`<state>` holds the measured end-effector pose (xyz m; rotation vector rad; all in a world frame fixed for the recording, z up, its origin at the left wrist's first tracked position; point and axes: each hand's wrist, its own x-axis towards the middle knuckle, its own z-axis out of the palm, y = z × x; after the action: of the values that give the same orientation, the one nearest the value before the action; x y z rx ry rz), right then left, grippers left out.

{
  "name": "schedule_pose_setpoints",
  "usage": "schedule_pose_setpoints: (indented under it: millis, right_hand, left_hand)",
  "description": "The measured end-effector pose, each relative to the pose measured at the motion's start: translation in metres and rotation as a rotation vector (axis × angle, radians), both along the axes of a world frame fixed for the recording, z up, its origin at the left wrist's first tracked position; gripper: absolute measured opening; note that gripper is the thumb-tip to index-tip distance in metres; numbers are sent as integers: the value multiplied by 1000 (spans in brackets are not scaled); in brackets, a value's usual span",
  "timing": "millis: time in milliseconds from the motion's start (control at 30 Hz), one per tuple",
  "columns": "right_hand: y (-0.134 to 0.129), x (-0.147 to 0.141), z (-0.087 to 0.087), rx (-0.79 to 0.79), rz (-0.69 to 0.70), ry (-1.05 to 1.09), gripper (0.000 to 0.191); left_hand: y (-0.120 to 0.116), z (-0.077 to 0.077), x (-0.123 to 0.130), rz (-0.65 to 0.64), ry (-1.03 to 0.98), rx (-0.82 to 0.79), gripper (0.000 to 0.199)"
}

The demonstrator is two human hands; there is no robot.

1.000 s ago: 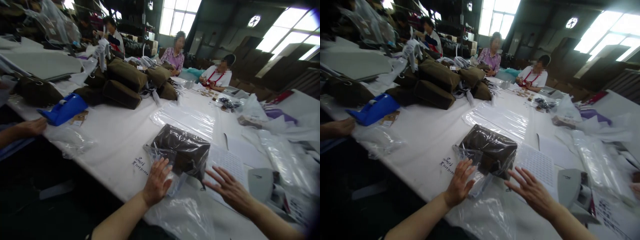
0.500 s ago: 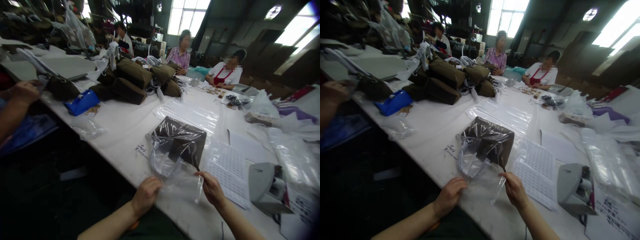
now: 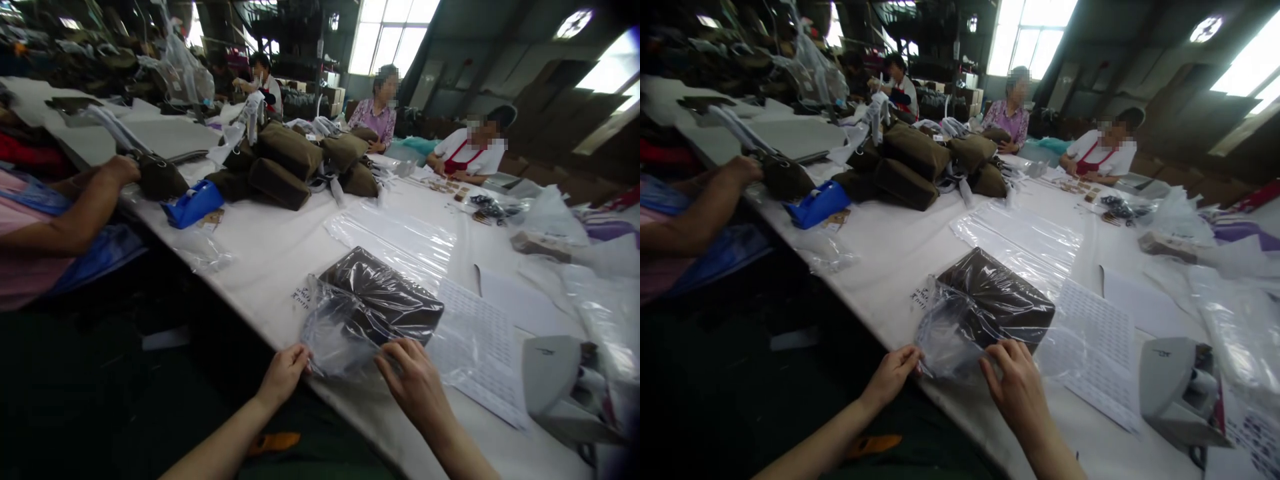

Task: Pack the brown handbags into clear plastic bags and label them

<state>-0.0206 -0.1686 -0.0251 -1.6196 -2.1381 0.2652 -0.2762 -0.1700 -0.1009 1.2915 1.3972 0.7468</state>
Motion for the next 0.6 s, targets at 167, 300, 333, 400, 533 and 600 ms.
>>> schedule_pose_setpoints:
  millis: [167, 300, 333, 400, 533, 600]
  right_hand:
    - [26, -19, 12, 68, 69, -34, 19]
    - [53, -25, 8, -29, -97, -118, 9]
    - [58, -26, 6, -34, -132, -127, 10]
    - [65, -27, 3, -23, -174, -139, 12]
    - [67, -30, 0, 32, -131, -213, 6]
    - [67, -29, 0, 73, -79, -282, 10]
  left_hand:
    - [3, -1, -16, -10, -22, 4, 34]
    - [2, 10, -24, 57, 84, 173, 28]
    - [4, 16, -19, 75, 136, 325, 26]
    - [13, 29, -2, -11, 219, 702, 24]
    - [49, 35, 49, -320, 440, 1062, 38]
    - [66, 23, 66, -307, 597, 1080, 43]
